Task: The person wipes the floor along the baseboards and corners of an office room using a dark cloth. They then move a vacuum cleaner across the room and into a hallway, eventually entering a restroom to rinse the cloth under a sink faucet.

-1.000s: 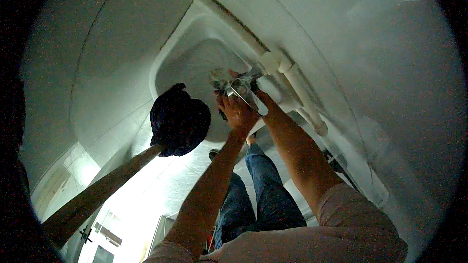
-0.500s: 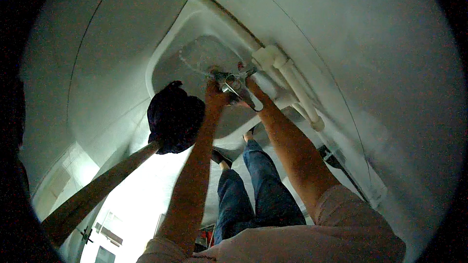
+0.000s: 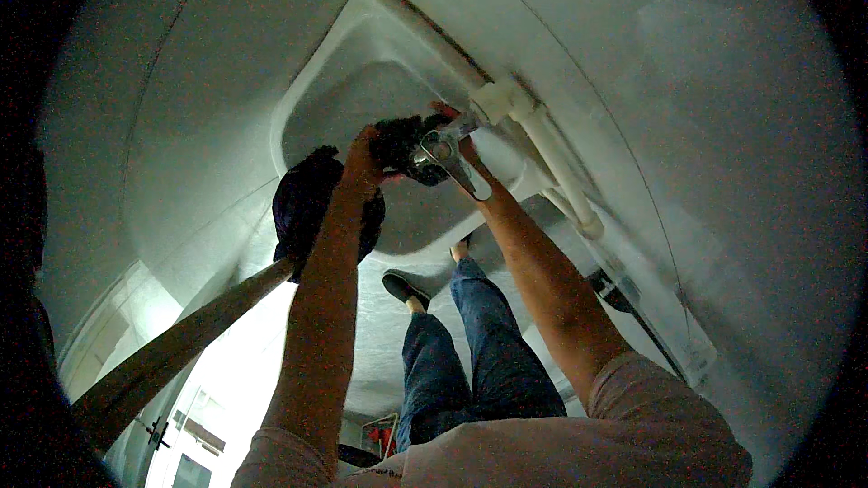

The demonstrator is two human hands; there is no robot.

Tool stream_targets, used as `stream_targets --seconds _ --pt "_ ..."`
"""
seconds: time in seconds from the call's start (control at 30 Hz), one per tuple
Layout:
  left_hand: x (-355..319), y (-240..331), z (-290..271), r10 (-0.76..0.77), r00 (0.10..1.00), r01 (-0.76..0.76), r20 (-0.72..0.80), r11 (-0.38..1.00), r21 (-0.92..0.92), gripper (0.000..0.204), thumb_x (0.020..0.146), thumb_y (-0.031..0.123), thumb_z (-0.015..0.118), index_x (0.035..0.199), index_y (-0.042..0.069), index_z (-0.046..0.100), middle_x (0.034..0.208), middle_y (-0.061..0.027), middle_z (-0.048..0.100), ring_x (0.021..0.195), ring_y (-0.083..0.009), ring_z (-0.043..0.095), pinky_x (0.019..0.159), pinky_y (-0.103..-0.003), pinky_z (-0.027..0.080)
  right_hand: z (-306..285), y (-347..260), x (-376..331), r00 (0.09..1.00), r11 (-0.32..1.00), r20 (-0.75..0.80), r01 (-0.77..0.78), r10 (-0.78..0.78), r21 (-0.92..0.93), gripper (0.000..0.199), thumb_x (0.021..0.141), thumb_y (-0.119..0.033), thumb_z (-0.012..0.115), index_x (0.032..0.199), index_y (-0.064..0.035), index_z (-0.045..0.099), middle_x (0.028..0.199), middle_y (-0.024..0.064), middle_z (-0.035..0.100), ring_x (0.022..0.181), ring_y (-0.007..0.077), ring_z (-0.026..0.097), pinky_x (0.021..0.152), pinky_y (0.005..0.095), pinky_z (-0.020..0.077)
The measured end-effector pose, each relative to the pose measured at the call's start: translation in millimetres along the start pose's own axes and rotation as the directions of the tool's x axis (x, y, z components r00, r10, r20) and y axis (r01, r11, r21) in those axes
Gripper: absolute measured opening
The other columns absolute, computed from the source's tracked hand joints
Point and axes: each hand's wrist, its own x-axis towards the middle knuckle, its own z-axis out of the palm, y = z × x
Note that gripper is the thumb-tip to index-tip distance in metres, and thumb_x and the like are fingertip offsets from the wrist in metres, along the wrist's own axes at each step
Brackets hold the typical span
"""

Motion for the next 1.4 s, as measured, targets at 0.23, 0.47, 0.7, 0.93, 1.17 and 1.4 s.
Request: stream_targets --seconds 0.23,0.47,0.7,0.93,1.17,1.4 --pt "-57 56 101 0.447 0.846 -0.039 -0.289 0.593 0.804 0.044 0.061 0.023 0.073 0.102 0.010 0.060 0.114 -0.0100 0.054 0.107 -0.0299 0.052 0.087 -0.040 0.044 -51 78 4 0.946 0.833 0.122 -0.322 0.299 0.449 0.050 0.093 -0.032 0.056 0.133 -0.0073 0.039 0.115 0.0059 0.056 0.101 0.0149 0.057 0.088 0.0303 0.0495" --pt "28 17 21 -0.300 0.915 0.322 -0.271 0.946 0.041 0.048 0.076 0.037 0.067 0.114 0.010 0.058 0.110 -0.0098 0.059 0.105 -0.0307 0.055 0.089 -0.041 0.046 -51 93 -12 0.948 0.950 -0.064 -0.309 0.312 0.053 0.048 0.091 -0.035 0.059 0.128 -0.0072 0.047 0.111 0.0065 0.060 0.099 0.0171 0.059 0.086 0.0333 0.0501" --pt "-16 -29 36 -0.014 0.996 -0.021 -0.083 0.914 -0.404 0.051 0.073 0.034 0.069 0.114 0.004 0.058 0.111 -0.0154 0.056 0.108 -0.0368 0.053 0.090 -0.055 0.041 -8 30 9 0.840 0.698 -0.168 -0.300 0.517 0.651 0.049 0.090 -0.040 0.058 0.125 -0.0064 0.053 0.111 0.0089 0.064 0.098 0.0210 0.062 0.090 0.0370 0.0484" --pt "-31 11 92 0.472 0.880 -0.244 -0.054 0.545 0.802 0.047 0.066 0.031 0.073 0.104 0.007 0.061 0.122 -0.0139 0.048 0.121 -0.0357 0.041 0.095 -0.059 0.032 -65 90 -10 0.902 0.879 -0.102 -0.375 0.419 0.294 0.046 0.091 -0.041 0.056 0.124 -0.0087 0.053 0.111 0.0078 0.063 0.096 0.0186 0.062 0.084 0.0351 0.0508" --pt "48 -71 -3 0.303 0.811 -0.039 -0.501 0.882 0.470 0.027 0.078 0.025 0.063 0.100 0.010 0.062 0.086 -0.0088 0.064 0.086 -0.0327 0.060 0.083 -0.042 0.047 -28 40 -8 0.911 0.917 -0.106 -0.395 0.398 0.049 0.044 0.092 -0.043 0.054 0.123 -0.0110 0.053 0.111 0.0067 0.063 0.093 0.0163 0.062 0.078 0.0333 0.0532" --pt "-40 -11 80 0.691 0.696 -0.283 -0.195 0.514 0.810 0.022 0.073 0.020 0.063 0.093 0.010 0.064 0.105 -0.0112 0.058 0.105 -0.0350 0.050 0.093 -0.046 0.038 -37 18 16 0.807 0.432 0.319 -0.549 0.497 0.715 0.043 0.093 -0.045 0.052 0.120 -0.0116 0.057 0.113 0.0085 0.063 0.091 0.0190 0.063 0.074 0.0357 0.0547"
